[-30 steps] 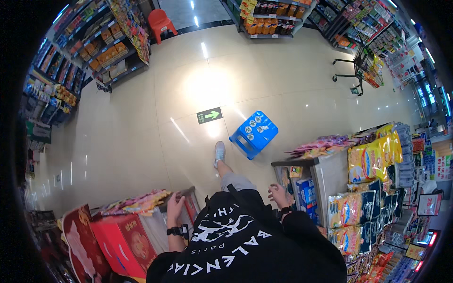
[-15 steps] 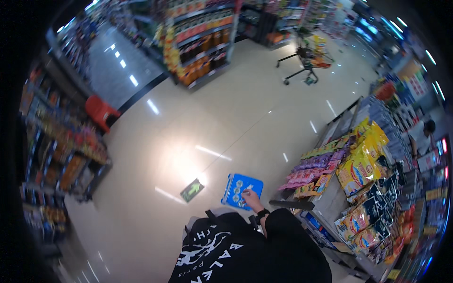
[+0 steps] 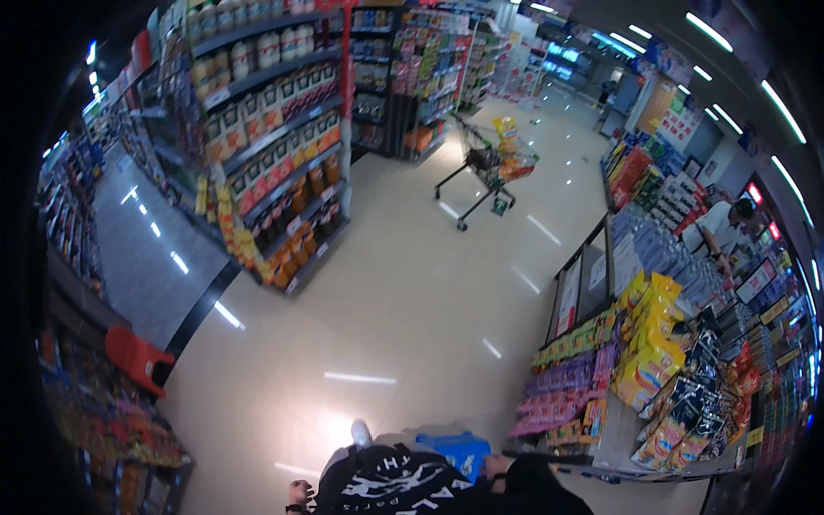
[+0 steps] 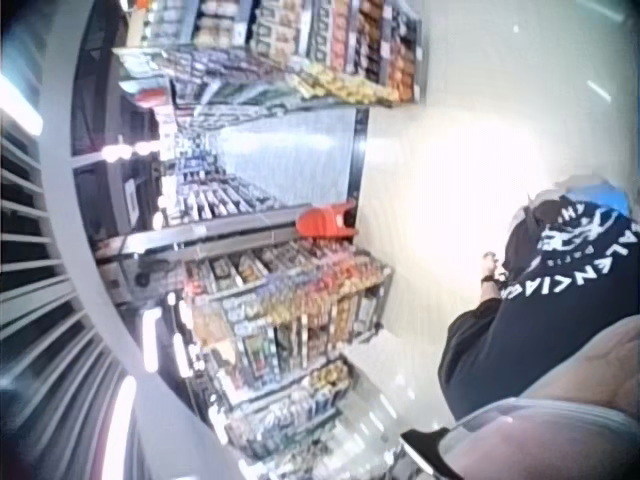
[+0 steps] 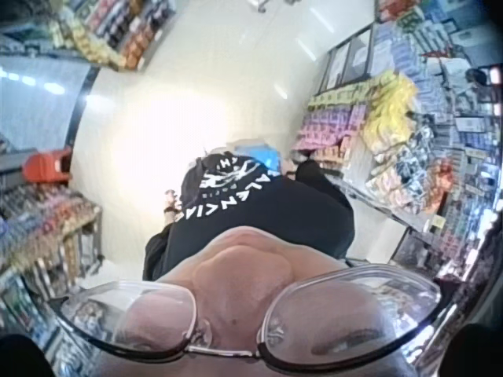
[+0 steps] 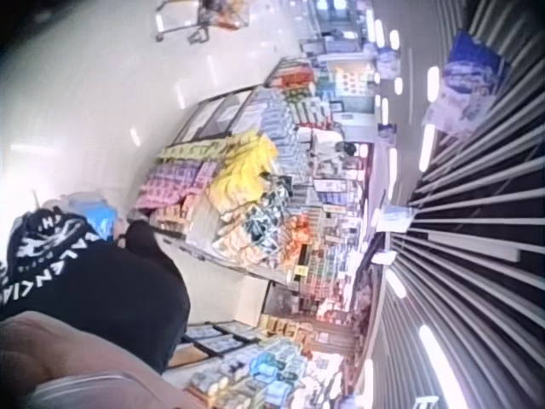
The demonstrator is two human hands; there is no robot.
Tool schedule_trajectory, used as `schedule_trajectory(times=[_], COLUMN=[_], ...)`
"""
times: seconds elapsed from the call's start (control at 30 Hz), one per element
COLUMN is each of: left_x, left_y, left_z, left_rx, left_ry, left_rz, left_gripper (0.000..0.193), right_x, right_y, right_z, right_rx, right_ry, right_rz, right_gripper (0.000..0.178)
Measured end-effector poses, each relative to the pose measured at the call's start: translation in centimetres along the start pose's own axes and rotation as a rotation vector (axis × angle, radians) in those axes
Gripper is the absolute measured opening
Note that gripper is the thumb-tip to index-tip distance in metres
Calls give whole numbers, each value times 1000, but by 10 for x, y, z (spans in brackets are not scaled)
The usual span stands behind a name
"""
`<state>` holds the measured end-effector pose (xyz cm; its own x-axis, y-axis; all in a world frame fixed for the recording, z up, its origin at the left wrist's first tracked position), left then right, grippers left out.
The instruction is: Select various grocery items including canisters and snacks from supermarket shelves and place them into a shopping cart.
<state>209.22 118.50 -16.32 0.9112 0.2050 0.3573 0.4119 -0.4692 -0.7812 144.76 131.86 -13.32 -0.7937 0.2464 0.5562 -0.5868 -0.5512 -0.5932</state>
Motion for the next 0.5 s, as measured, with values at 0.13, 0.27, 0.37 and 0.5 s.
schedule_trajectory(times=[0.13, 0.27, 0.37, 0.5], left_x=[-53, -152, -248, -341], left_y=[104, 150, 124, 118], left_z=[-163, -361, -486, -565], left_rx=[-296, -671, -743, -895], left_ry=[167, 431, 319, 230], left_rz=[-15, 48, 159, 225], left_gripper=[14, 23, 26, 28], right_x=[-22, -23, -40, -43], right_y=[14, 46, 96, 187], right_z=[99, 148, 96, 125], right_rx=[-274, -242, 61, -464], right_ry=[532, 603, 384, 582], right_rz=[-346, -432, -441, -236], right_gripper=[29, 39, 37, 20])
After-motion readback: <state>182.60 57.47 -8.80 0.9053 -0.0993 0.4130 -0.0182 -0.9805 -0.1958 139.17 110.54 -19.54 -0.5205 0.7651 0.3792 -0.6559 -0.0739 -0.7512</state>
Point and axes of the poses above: each hand's wrist, its own y-axis towards the middle knuckle, its own x-axis out of the back of the hand, z = x × y, the point moved 1 cm from there along y, towards the middle knuckle, and after that the axes turned 10 degrees about -z, right-handed, at the moved point
